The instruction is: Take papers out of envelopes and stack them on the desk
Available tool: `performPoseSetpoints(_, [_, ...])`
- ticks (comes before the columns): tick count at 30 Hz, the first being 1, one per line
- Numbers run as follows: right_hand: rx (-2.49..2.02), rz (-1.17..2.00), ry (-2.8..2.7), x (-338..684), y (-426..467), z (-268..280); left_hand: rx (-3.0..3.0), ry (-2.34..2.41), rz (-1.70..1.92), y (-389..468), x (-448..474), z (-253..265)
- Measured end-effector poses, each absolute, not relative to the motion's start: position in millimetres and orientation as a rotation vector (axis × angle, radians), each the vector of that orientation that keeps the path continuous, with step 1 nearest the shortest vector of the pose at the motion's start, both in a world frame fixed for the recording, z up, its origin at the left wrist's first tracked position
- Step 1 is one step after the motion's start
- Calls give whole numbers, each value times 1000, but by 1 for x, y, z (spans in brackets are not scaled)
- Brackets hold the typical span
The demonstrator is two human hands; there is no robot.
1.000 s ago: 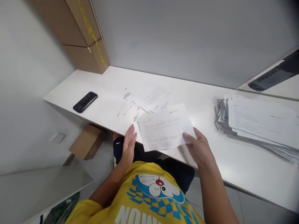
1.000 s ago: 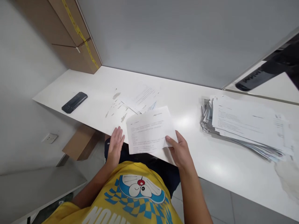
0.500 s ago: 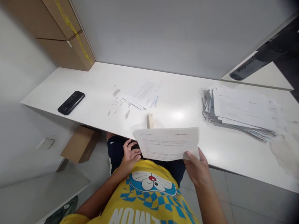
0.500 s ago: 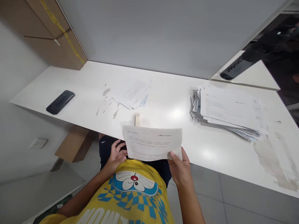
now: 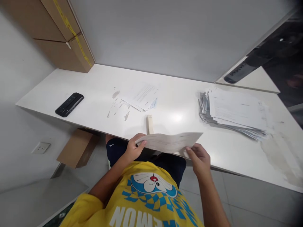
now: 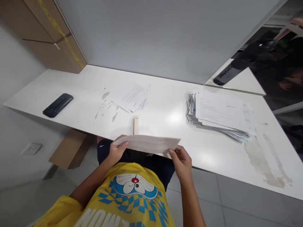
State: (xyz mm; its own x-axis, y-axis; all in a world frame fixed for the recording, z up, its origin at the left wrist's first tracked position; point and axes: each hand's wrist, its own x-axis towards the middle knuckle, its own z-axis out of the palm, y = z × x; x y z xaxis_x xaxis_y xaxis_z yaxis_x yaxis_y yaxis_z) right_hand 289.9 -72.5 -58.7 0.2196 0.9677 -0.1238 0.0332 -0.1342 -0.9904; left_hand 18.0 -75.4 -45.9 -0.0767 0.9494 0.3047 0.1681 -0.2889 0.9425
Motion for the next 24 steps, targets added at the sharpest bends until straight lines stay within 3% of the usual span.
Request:
performPoseSetpoints(5, [-1376, 1046, -979, 290, -79, -58, 1248, 1195, 1535, -88, 20, -57])
performPoseSetpoints(14, [-1616, 1596, -737, 285, -100, -42, 785, 1344, 1357, -113, 1, -70])
performPoseSetpoints(24, [-1628, 1240, -584, 322, -100, -65, 1230, 1320, 1100, -103, 13, -73])
